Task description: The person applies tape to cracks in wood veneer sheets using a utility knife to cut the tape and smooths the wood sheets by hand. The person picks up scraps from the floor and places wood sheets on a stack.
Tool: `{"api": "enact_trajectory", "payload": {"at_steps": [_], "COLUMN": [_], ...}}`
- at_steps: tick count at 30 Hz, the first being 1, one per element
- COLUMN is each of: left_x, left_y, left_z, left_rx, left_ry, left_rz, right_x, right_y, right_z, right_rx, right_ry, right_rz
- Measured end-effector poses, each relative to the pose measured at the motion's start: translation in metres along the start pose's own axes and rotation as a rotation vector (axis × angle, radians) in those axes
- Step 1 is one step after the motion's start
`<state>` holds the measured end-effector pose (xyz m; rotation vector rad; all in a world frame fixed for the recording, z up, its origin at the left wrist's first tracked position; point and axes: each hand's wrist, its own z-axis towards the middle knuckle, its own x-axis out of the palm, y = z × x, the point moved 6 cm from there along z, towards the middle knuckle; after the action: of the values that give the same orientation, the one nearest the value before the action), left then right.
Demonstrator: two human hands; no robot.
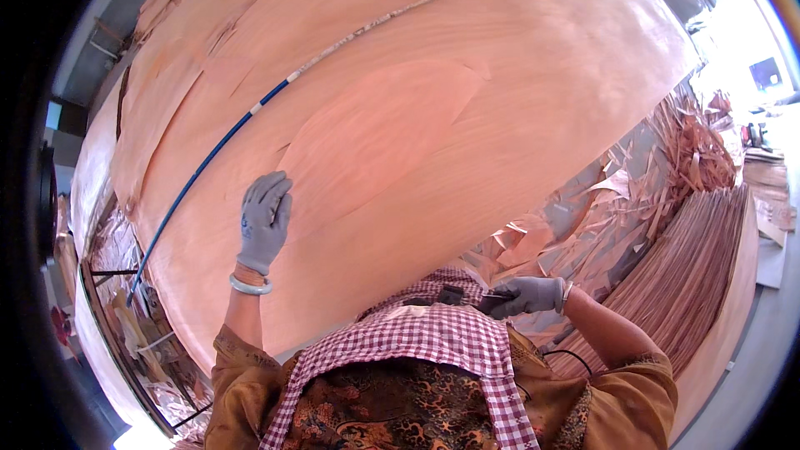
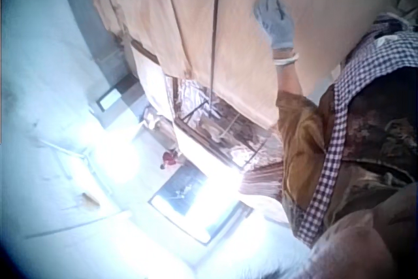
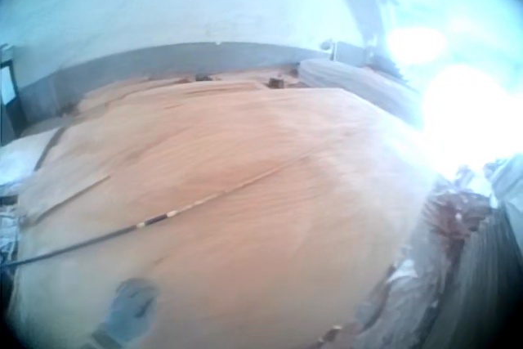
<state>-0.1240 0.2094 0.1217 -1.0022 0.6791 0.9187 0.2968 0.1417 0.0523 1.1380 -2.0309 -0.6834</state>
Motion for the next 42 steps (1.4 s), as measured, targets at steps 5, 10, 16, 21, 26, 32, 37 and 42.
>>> {"api": "enact_trajectory", "payload": {"at_steps": [5, 10, 16, 21, 26, 32, 37, 42], "left_x": [0.036, 0.085, 0.156, 0.204, 0.241, 0.258, 0.261, 0.262], "left_y": [-0.039, -0.074, -0.117, -0.127, -0.118, -0.121, -0.121, -0.104], "left_z": [0.039, 0.081, 0.155, 0.205, 0.228, 0.236, 0.245, 0.242], "left_rx": [0.131, 0.228, 0.342, 0.329, 0.345, 0.324, 0.159, 0.028], "left_ry": [0.033, 0.086, 0.065, 0.104, 0.175, 0.32, 0.522, 0.364], "left_rz": [-0.097, -0.125, -0.111, -0.127, -0.071, 0.061, 0.151, -0.001], "right_x": [-0.011, -0.057, -0.143, -0.18, -0.197, -0.206, -0.229, -0.266], "right_y": [-0.013, 0.013, 0.114, 0.172, 0.195, 0.208, 0.196, 0.18], "right_z": [-0.012, -0.049, -0.066, -0.077, -0.078, -0.083, -0.037, 0.026], "right_rx": [0.118, 0.172, -0.267, -0.453, -0.527, -0.462, -0.456, -0.486], "right_ry": [0.028, -0.058, -0.553, -0.742, -0.776, -0.835, -0.753, -0.769], "right_rz": [-0.1, -0.037, -0.101, 0.122, 0.185, 0.157, 0.182, 0.294]}}
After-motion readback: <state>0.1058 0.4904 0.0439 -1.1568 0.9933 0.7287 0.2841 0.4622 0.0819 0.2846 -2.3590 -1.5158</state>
